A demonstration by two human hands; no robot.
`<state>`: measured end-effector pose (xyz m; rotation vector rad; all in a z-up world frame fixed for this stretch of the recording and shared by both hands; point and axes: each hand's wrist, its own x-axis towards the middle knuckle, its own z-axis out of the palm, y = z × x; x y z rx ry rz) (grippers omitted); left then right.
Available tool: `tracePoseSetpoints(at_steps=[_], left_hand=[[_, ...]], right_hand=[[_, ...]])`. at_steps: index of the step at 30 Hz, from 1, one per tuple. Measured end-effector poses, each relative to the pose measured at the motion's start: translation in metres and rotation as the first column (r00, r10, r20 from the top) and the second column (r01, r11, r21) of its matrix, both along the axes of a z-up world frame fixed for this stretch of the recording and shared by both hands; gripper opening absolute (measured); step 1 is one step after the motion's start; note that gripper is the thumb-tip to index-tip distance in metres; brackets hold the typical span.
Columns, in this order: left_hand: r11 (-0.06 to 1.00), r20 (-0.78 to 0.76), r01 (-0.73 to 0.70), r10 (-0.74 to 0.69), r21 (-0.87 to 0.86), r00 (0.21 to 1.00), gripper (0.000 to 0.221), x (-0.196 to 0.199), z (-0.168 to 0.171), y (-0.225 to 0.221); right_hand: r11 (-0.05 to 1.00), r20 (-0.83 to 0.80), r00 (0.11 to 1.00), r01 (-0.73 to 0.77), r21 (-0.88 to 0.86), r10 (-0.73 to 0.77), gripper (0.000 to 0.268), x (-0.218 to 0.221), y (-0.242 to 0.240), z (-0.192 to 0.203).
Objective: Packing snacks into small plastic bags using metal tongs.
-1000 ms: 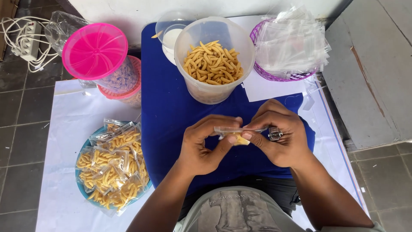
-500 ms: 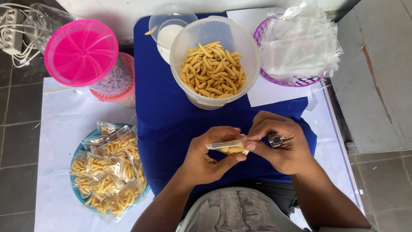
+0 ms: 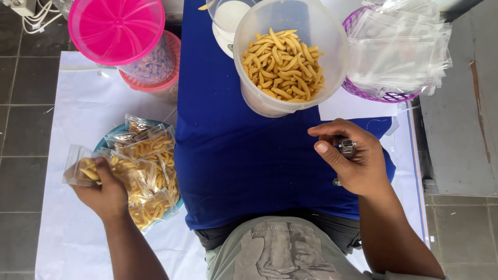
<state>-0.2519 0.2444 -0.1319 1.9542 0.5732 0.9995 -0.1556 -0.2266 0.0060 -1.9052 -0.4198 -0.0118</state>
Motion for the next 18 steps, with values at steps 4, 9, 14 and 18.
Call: tracePoseSetpoints(at_steps=[4,9,14,18], left_hand=[[0.909,-0.189,-0.13,0.22,0.397,0.957,0.033,-0.019,-0.04,0.006],[0.829,-0.396,-0.117,0.379,0.548,0.836,0.052,-0.028,-0.106,0.006],[0.819,-0.363,-0.055,0.312,0.571,0.878,0.079,-0.037,-0.076,-0.008],[0.805,-0.364,-0.002,0.271,0.594,0.891,0.086,-0.056,-0.084,0.001]], right_hand=[[0.999,-0.047,0.998,0.037,-0.012,-0.038,0.017,-0.001,0.0,-0.005],[0.997,-0.028,0.997,0.074,-0.037,-0.075,0.017,0.003,-0.006,-0.006],[0.989,-0.022,0.99,0.138,-0.048,-0.139,0.016,0.011,-0.022,-0.006],[0.965,-0.026,0.966,0.255,-0.062,-0.257,0.016,0.02,-0.036,-0.005]])
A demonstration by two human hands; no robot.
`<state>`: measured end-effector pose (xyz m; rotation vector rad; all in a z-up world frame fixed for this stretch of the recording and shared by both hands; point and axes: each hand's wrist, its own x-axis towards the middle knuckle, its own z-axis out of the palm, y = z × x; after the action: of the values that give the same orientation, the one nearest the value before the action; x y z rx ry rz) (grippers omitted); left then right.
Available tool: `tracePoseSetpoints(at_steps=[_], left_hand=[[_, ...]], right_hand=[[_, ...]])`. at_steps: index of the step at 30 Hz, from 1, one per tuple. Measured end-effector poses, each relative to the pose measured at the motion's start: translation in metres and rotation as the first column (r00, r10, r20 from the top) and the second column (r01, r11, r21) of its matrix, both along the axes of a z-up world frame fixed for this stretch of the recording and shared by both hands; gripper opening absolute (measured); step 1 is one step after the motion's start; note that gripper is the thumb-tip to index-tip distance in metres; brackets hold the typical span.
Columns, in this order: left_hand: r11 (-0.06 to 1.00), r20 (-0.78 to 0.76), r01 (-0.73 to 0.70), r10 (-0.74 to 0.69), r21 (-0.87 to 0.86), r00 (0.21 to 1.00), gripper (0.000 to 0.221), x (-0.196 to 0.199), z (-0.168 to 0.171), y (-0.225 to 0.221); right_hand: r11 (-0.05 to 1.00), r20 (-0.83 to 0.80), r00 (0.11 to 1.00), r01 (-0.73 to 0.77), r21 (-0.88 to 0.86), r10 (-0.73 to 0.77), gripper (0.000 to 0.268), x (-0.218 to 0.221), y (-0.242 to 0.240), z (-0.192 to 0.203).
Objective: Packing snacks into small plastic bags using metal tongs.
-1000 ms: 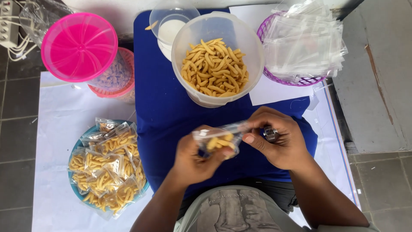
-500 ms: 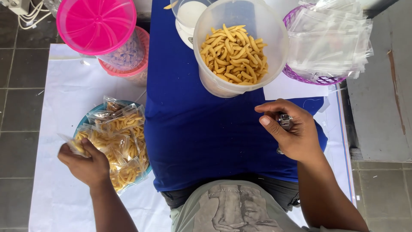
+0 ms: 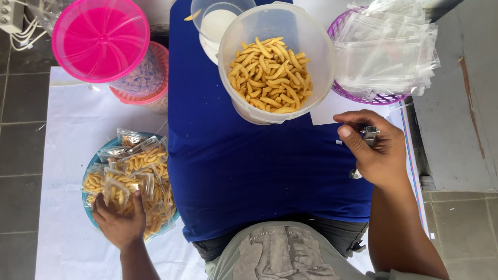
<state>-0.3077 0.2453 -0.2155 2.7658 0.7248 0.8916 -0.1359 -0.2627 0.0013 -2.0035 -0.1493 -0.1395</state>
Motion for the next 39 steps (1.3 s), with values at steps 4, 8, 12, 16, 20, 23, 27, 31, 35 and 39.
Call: tracePoseSetpoints(at_steps=[4,8,12,16,20,23,27,31,35,39], left_hand=[[0.989,-0.094,-0.015,0.001,-0.144,0.996,0.081,-0.018,-0.012,0.016],[0.998,0.052,0.049,-0.047,-0.039,0.998,0.051,-0.023,-0.019,0.032],[0.965,-0.032,-0.257,0.255,-0.049,0.966,0.059,-0.034,-0.049,0.053],[0.985,0.004,-0.162,0.163,-0.056,0.987,0.066,-0.05,-0.071,0.092],[0.999,0.075,0.039,-0.041,0.027,0.996,0.056,-0.065,-0.088,0.125],[0.993,0.002,-0.039,0.039,-0.109,0.999,0.066,-0.07,-0.092,0.134],[0.892,-0.093,-0.189,0.165,-0.411,0.982,0.083,-0.052,-0.067,0.111],[0.942,-0.034,-0.092,0.085,-0.322,0.996,0.088,-0.053,-0.057,0.103],[0.939,-0.19,-0.101,0.038,-0.33,0.981,0.099,-0.043,-0.023,0.086],[0.974,-0.14,0.021,-0.054,-0.227,0.989,0.092,-0.048,-0.027,0.095]], right_hand=[[0.997,0.068,0.996,0.06,-0.046,-0.057,0.015,0.008,-0.019,0.0],[0.988,0.079,0.986,0.149,-0.032,-0.146,0.015,0.015,-0.037,0.0],[0.94,0.172,0.947,0.298,-0.166,-0.27,0.013,0.026,-0.061,-0.007],[0.824,0.418,0.883,0.392,-0.409,-0.212,0.013,0.048,-0.102,-0.039],[0.733,0.476,0.85,0.469,-0.493,-0.225,0.017,0.07,-0.117,-0.064],[0.666,0.48,0.83,0.532,-0.524,-0.285,0.022,0.079,-0.121,-0.08],[0.582,0.447,0.816,0.576,-0.574,-0.367,0.028,0.093,-0.12,-0.092],[0.512,0.487,0.796,0.605,-0.61,-0.361,0.026,0.106,-0.128,-0.103],[0.405,0.642,0.733,0.67,-0.622,-0.225,0.026,0.117,-0.122,-0.101],[0.355,0.632,0.77,0.617,-0.702,-0.089,0.029,0.142,-0.102,-0.092]])
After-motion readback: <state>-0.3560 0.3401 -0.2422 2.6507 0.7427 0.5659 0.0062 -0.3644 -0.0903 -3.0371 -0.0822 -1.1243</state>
